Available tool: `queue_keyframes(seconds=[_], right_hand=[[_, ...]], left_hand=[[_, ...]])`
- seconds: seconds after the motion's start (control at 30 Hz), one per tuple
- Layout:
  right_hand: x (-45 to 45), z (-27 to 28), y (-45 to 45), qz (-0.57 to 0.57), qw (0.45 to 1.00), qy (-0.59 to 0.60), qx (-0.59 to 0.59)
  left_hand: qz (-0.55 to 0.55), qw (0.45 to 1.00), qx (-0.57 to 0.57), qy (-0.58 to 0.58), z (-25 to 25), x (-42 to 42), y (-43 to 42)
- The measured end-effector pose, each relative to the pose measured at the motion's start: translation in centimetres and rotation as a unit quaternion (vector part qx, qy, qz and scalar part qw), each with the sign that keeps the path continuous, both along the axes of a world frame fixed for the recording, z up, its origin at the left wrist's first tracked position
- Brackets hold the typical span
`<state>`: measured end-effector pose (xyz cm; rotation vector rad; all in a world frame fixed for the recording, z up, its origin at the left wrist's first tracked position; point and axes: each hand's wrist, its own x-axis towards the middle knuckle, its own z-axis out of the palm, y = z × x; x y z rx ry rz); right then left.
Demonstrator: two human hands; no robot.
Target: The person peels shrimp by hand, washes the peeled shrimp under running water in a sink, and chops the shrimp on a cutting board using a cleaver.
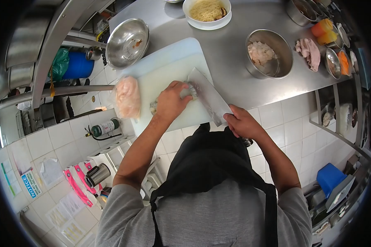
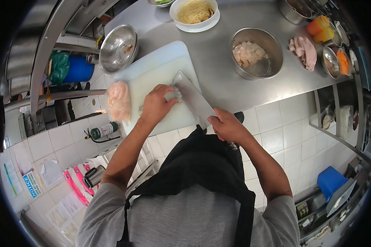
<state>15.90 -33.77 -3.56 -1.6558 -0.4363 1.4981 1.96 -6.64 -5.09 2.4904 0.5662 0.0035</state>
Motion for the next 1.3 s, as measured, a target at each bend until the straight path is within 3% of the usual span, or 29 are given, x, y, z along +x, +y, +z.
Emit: queue_keyframes(seconds=[0.2,0.33,0.47,0.73,0.87,1.17,1.3], right_hand=[[-0.8,1.2,2.1,-0.012,0.998,-0.057,-0.024],[-1.8,-2.0,4.4,-0.002,0.986,-0.164,0.015],[-1.3,-0.7,5.2,0.010,0.976,-0.217,0.014],[-4.1,2.9,4.0,0.055,0.895,-0.442,-0.011],[-6.9,4.6,2.9,0.135,0.841,-0.522,-0.044],[-6.4,2.0,6.7,0.187,0.786,-0.587,-0.057],[-5.9,3.3,6.8,0.174,0.795,-0.579,-0.043]], left_hand=[[0.000,1.000,0.013,-0.009,-0.3,0.1,-0.2],[0.023,0.999,0.030,0.014,-0.2,0.0,-0.2],[-0.048,0.994,0.071,-0.068,-1.3,-1.2,0.4],[-0.026,0.997,-0.011,-0.077,-1.7,-2.4,1.0],[-0.087,0.991,0.022,-0.102,-1.1,-1.9,1.5],[-0.125,0.989,0.018,-0.077,-0.7,-1.7,2.1],[-0.122,0.985,0.020,-0.123,-1.3,-2.1,2.5]])
